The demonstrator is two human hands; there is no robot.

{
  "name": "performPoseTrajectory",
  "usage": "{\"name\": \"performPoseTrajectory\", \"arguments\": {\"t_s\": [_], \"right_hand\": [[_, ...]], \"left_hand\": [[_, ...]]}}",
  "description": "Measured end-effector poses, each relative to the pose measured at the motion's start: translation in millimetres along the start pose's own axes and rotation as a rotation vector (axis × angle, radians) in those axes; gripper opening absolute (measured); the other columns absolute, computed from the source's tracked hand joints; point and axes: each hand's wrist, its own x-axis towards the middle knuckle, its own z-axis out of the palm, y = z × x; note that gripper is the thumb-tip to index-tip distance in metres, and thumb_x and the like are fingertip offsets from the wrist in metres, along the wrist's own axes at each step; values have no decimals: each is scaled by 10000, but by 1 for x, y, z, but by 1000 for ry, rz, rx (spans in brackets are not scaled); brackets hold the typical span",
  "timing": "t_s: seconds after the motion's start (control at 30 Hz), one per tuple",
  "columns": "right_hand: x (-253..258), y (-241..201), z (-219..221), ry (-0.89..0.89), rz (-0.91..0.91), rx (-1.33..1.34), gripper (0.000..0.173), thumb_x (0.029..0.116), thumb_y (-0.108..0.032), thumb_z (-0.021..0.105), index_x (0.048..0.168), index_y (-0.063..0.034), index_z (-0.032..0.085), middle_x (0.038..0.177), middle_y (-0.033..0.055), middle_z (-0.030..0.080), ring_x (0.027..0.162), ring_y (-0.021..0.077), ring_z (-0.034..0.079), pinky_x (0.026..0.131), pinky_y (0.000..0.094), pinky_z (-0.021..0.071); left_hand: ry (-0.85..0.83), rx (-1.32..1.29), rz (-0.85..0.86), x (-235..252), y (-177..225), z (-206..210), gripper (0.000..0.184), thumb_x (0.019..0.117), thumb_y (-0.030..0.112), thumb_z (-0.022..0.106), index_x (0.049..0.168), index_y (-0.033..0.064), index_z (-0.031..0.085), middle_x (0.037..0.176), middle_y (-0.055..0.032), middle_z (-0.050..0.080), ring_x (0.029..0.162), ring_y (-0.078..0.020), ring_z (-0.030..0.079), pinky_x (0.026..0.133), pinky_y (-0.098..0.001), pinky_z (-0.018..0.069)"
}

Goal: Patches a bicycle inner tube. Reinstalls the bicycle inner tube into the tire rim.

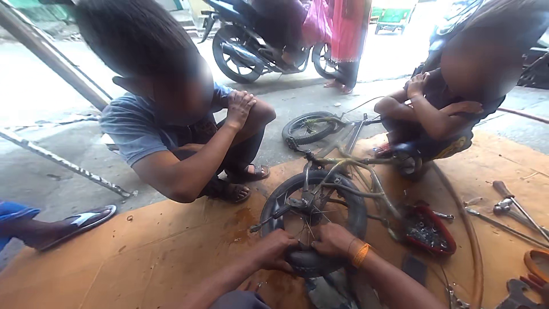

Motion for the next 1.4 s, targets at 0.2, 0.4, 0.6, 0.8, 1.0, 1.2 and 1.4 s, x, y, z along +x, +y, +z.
{"name": "performPoseTrajectory", "arguments": {"t_s": [0.2,0.4,0.6,0.8,1.0,1.2,1.4], "right_hand": [[-6,-3,-16,-208,28,-148,738,948,-678,458,1015,25,671,1097,272,672,1072,449,656,833,687,491],[-17,-16,-6,-224,-68,-196,698,972,-664,421,988,-17,683,1029,248,686,1022,442,670,794,684,499],[-25,-2,16,26,-245,-13,542,937,-515,649,1307,-123,587,1056,186,697,1004,404,681,844,647,517],[-36,49,-18,70,-195,-157,358,945,-423,690,1133,-120,726,1168,132,678,1173,341,601,1058,587,420],[-20,29,12,156,-262,-78,449,980,-458,608,1298,-147,665,1226,119,676,1182,317,621,1001,561,483],[-14,20,30,214,-264,-103,405,1035,-445,500,1076,-110,725,1153,103,673,1142,289,621,980,508,484],[-8,18,17,79,-239,-94,420,1057,-428,471,1036,-75,698,1030,163,695,1046,358,666,889,584,512]], "left_hand": [[-131,-105,-109,17,36,4,469,846,565,719,919,101,705,816,-123,707,823,-325,701,769,-596,541],[-196,-148,-179,15,56,-4,573,826,612,731,1033,80,680,860,-140,705,857,-333,698,795,-594,532],[40,-599,-266,3,52,-10,782,832,480,811,1431,103,479,1195,-155,679,1029,-271,698,938,-528,559],[325,-263,-165,-32,6,18,466,923,538,686,1147,129,693,1632,-79,382,1545,-220,273,1233,-462,316],[171,-81,-307,-32,-7,17,639,875,709,636,1326,257,654,1691,-4,268,1567,-260,199,1247,-567,187],[-57,-80,-246,-22,-11,-1,751,724,699,793,1236,164,672,1432,-109,534,1367,-308,469,1158,-536,365],[-126,-42,-182,-22,-2,0,728,763,577,829,1254,84,617,1289,-167,595,1231,-353,561,1081,-521,441]]}}
